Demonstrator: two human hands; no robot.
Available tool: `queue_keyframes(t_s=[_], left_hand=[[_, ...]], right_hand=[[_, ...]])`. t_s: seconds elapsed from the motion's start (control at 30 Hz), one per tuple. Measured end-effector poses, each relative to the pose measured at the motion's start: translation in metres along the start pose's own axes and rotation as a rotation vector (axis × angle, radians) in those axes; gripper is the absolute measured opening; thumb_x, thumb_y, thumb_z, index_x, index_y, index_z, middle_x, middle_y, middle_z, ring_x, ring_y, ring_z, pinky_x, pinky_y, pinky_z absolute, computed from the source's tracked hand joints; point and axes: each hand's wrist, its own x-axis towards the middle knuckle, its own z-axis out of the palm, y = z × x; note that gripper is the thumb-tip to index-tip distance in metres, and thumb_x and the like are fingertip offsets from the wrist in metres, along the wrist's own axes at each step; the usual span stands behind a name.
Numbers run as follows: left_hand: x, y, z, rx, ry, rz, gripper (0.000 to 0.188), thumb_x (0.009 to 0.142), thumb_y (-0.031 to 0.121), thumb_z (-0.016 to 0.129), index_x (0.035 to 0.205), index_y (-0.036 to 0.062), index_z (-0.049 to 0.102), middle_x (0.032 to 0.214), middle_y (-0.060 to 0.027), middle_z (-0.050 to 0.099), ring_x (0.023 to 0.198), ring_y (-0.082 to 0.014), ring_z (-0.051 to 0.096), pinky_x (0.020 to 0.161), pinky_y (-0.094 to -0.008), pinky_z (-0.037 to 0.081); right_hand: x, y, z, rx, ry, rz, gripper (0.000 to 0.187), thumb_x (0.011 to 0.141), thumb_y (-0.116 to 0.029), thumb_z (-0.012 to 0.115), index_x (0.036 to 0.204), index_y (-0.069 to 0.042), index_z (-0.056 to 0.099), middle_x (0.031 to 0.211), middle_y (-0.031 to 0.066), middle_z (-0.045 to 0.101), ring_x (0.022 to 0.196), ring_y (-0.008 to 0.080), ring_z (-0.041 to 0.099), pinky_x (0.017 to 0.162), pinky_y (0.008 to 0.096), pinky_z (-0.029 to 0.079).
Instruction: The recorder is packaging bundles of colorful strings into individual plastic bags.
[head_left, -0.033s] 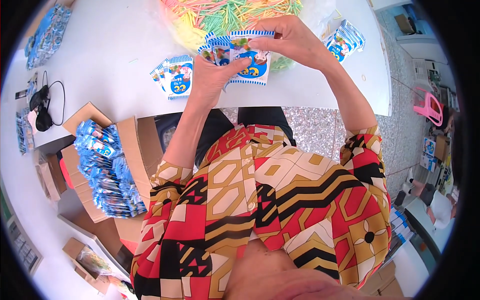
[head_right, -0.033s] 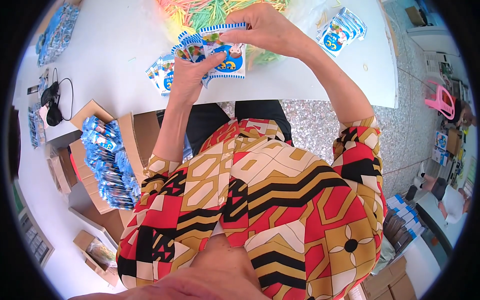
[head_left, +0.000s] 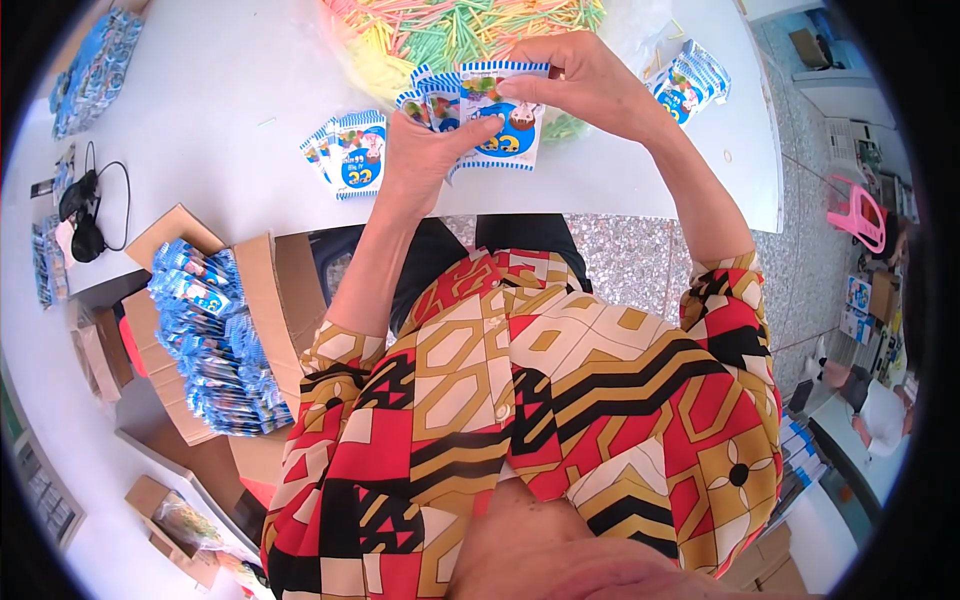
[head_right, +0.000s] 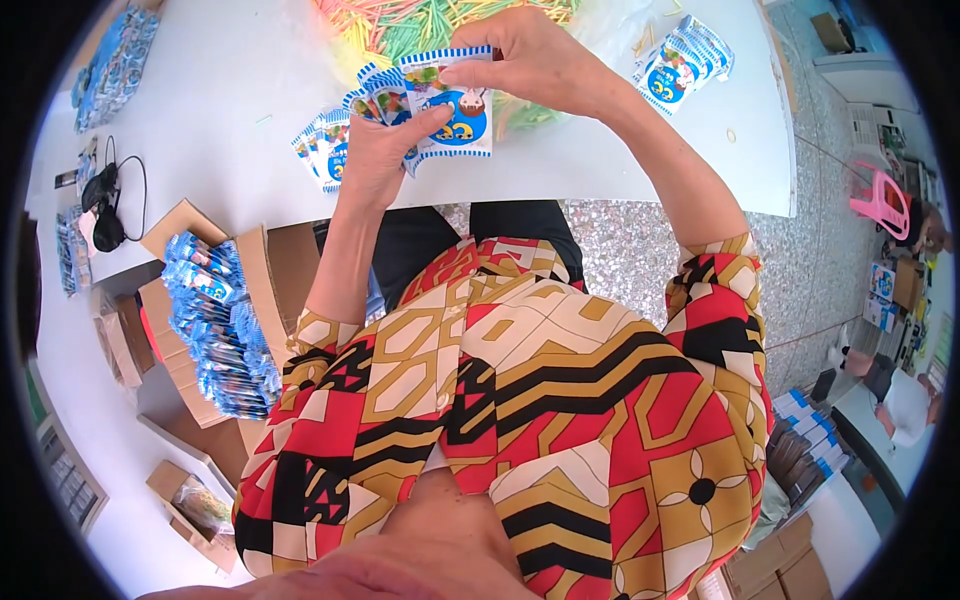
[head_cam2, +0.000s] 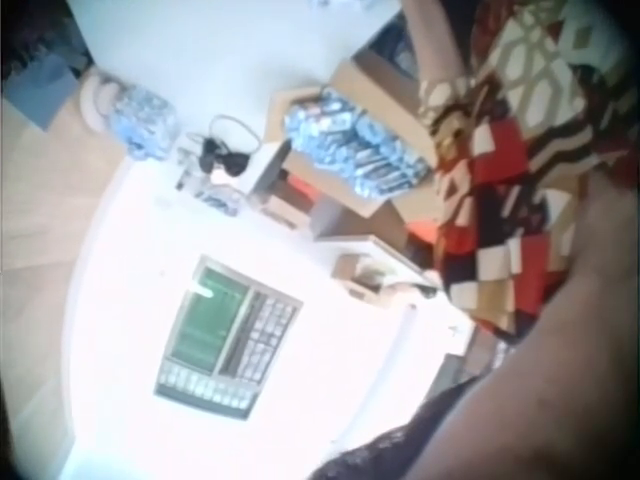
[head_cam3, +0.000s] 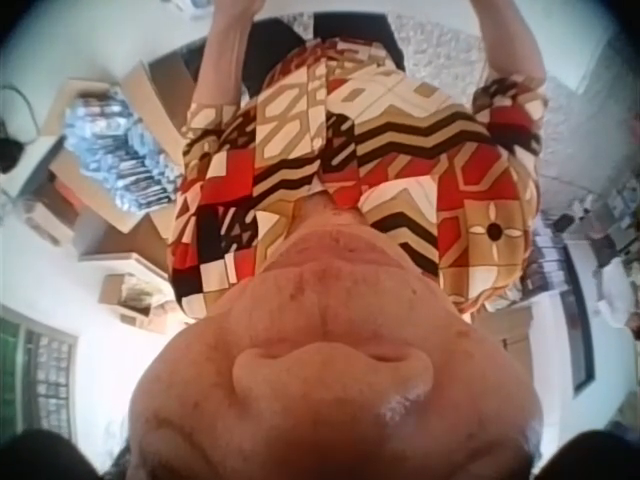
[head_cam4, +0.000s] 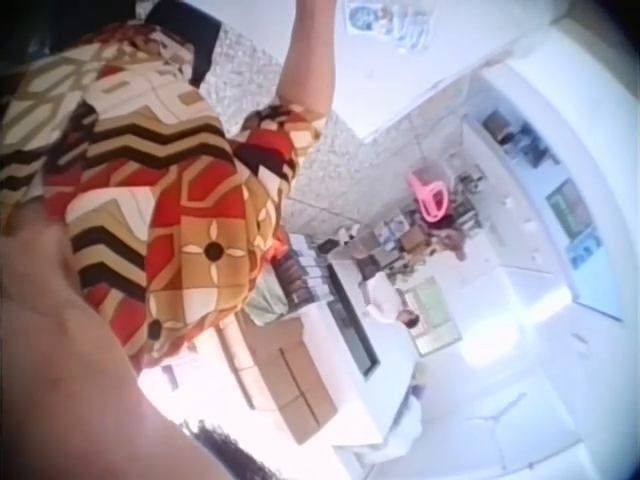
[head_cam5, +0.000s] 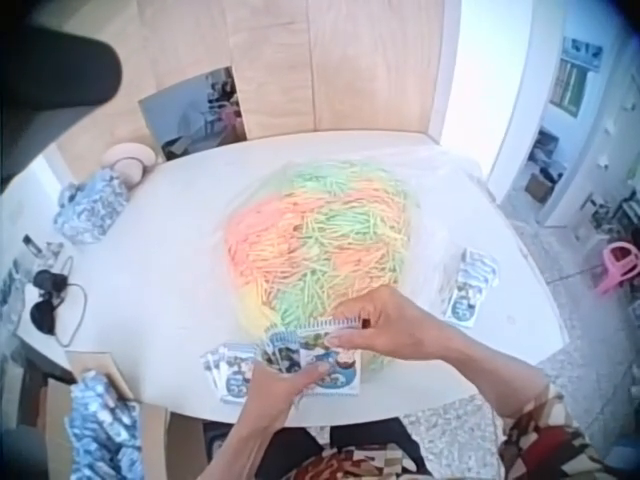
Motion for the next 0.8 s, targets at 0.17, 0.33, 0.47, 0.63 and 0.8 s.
queue_keyframes(t_s=[0.17,0.33,0.47,0.63,0.8], left_hand=[[-0.001,-0.001,-0.001,-0.011,-0.013,-0.007,0.032,0.074,0.004,0.075,0.102,-0.0004,0.061,0.092,-0.0077,0.067,0.079,-0.0119,0.064,0.072,-0.0265,0.054],[-0.004,-0.002,0.002,-0.024,0.023,0.010,0.030,0.073,0.003,0.075,0.101,-0.0001,0.062,0.092,-0.0076,0.067,0.079,-0.0117,0.064,0.072,-0.0259,0.054],[-0.008,-0.004,0.000,-0.061,0.085,-0.017,0.029,0.072,0.000,0.074,0.099,-0.0003,0.063,0.092,-0.0082,0.067,0.078,-0.0119,0.064,0.071,-0.0256,0.053],[-0.007,-0.006,-0.007,-0.077,0.120,-0.032,0.030,0.071,-0.002,0.075,0.099,-0.0011,0.062,0.090,-0.0082,0.067,0.077,-0.0118,0.063,0.071,-0.0260,0.053],[0.001,-0.006,0.007,0.002,0.144,-0.004,0.035,0.069,0.000,0.076,0.099,-0.0014,0.059,0.091,-0.0078,0.064,0.080,-0.0139,0.062,0.072,-0.0270,0.052]], right_hand=[[-0.002,-0.002,0.001,-0.191,0.058,-0.088,0.026,0.086,-0.019,0.063,0.106,-0.003,0.065,0.093,0.0063,0.066,0.079,0.0098,0.059,0.071,0.0248,0.049],[-0.006,-0.006,0.005,-0.154,0.100,-0.146,0.026,0.084,-0.017,0.066,0.107,-0.005,0.064,0.097,0.0055,0.065,0.081,0.0121,0.059,0.070,0.0247,0.048],[-0.013,-0.018,0.006,-0.293,0.315,-0.346,0.028,0.080,-0.015,0.070,0.106,-0.008,0.064,0.103,0.0044,0.063,0.088,0.0134,0.059,0.068,0.0244,0.047],[-0.014,-0.020,0.014,-0.397,0.383,-0.443,0.029,0.077,-0.013,0.073,0.104,-0.009,0.064,0.103,0.0048,0.062,0.092,0.0169,0.060,0.071,0.0277,0.048],[-0.017,-0.013,0.009,-0.621,0.456,-0.437,0.028,0.073,-0.009,0.073,0.100,-0.008,0.064,0.100,0.0071,0.062,0.094,0.0230,0.060,0.076,0.0318,0.050]])
